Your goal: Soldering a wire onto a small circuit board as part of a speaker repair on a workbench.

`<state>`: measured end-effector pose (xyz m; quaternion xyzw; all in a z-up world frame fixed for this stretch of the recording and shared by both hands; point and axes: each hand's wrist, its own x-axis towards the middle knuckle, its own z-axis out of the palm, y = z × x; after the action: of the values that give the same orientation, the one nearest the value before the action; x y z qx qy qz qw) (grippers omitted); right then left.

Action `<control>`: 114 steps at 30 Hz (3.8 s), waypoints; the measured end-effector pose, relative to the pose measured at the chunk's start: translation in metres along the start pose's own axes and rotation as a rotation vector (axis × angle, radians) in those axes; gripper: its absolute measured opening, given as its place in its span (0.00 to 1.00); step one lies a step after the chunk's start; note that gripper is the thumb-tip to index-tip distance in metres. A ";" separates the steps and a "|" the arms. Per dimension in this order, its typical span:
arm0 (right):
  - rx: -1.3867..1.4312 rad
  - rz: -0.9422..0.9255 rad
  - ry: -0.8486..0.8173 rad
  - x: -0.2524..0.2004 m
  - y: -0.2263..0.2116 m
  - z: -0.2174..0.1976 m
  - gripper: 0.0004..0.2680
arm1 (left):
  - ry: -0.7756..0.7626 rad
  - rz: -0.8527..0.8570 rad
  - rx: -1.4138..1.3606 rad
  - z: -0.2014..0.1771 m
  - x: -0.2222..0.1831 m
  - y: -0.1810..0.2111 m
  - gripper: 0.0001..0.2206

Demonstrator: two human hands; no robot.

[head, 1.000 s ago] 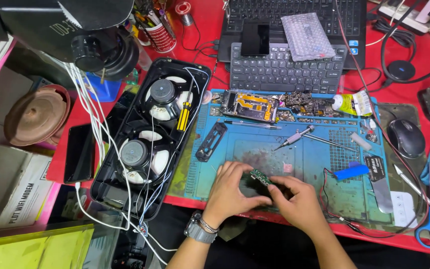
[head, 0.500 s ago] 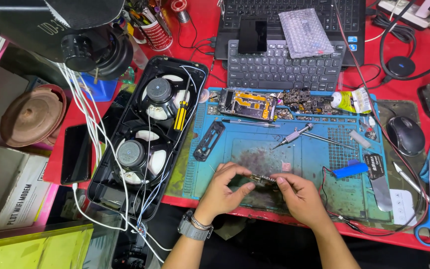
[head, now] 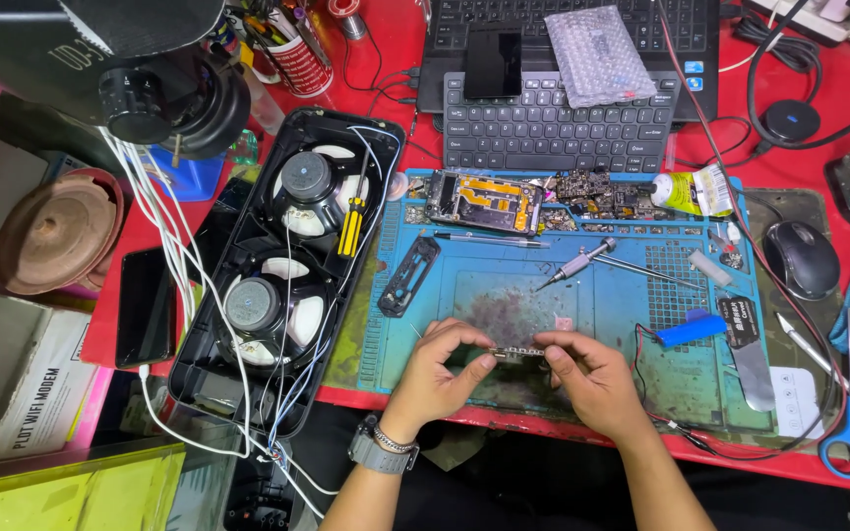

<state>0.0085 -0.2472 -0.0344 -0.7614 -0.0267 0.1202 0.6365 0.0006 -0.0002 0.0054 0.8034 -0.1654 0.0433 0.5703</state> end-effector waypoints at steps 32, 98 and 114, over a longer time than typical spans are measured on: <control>0.105 -0.053 0.025 -0.002 0.005 0.001 0.13 | 0.049 -0.046 0.000 0.003 -0.001 0.002 0.10; -0.121 -0.095 0.143 -0.016 -0.037 0.011 0.15 | -0.038 -0.107 0.224 0.012 -0.006 0.001 0.21; -0.543 -0.409 0.218 -0.011 -0.013 0.018 0.15 | -0.122 -0.035 0.497 0.017 0.002 0.013 0.22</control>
<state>-0.0045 -0.2294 -0.0234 -0.8900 -0.1417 -0.1032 0.4209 -0.0039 -0.0196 0.0115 0.9227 -0.1700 0.0243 0.3451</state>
